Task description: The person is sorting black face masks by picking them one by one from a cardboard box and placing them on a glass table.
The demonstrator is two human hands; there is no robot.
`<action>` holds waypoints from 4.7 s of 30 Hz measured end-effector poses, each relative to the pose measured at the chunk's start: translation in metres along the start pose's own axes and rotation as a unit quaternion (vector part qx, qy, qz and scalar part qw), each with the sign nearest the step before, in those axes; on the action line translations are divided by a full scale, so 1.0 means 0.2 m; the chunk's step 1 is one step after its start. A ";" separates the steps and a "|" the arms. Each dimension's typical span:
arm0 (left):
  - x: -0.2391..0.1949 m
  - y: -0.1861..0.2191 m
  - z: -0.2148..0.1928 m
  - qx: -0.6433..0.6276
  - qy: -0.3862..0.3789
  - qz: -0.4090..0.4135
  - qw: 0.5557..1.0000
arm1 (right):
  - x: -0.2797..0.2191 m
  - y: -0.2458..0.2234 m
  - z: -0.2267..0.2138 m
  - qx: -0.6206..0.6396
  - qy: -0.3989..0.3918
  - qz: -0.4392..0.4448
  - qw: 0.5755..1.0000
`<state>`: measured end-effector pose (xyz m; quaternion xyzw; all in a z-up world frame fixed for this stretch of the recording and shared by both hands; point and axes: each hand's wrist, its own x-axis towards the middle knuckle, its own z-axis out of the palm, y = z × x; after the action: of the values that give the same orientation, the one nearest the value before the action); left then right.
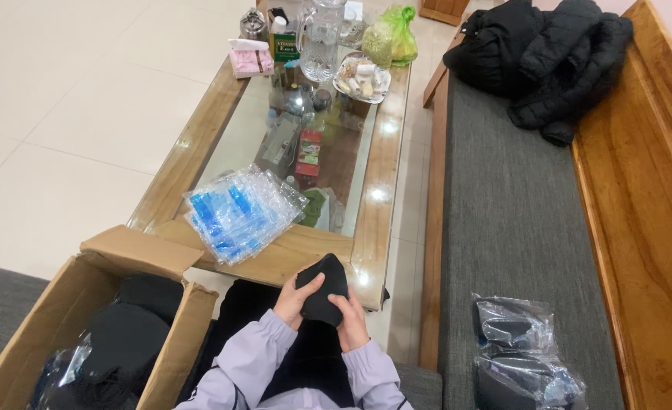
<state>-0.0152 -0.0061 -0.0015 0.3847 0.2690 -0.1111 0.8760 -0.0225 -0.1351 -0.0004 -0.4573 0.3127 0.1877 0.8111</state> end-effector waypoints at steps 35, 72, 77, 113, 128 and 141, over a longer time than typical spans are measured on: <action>0.95 0.19 -0.90 0.762 0.278 0.273 0.517 | 0.36 -0.07 -0.05 0.035 -0.024 -0.088 0.995; 0.60 0.19 -0.55 0.513 0.259 0.600 0.556 | 0.42 -0.04 -0.11 0.044 -0.032 -0.100 0.993; 0.75 -0.11 -0.68 0.678 0.197 0.506 0.496 | 0.42 -0.04 -0.12 0.041 -0.035 -0.096 0.994; 0.89 -0.06 -0.42 0.687 0.243 0.277 0.626 | 0.40 -0.04 -0.10 0.048 -0.027 -0.092 0.994; 0.79 0.04 -0.38 0.653 0.232 0.218 0.687 | 0.41 -0.05 -0.08 0.039 -0.005 -0.077 0.996; 0.69 0.06 -0.37 0.600 0.232 0.203 0.738 | 0.38 -0.18 0.07 0.011 0.013 -0.108 0.994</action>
<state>0.0757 0.0579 -0.1112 0.8899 0.2575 0.0236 0.3758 0.0601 -0.1395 -0.0238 -0.4815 0.2742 0.0898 0.8276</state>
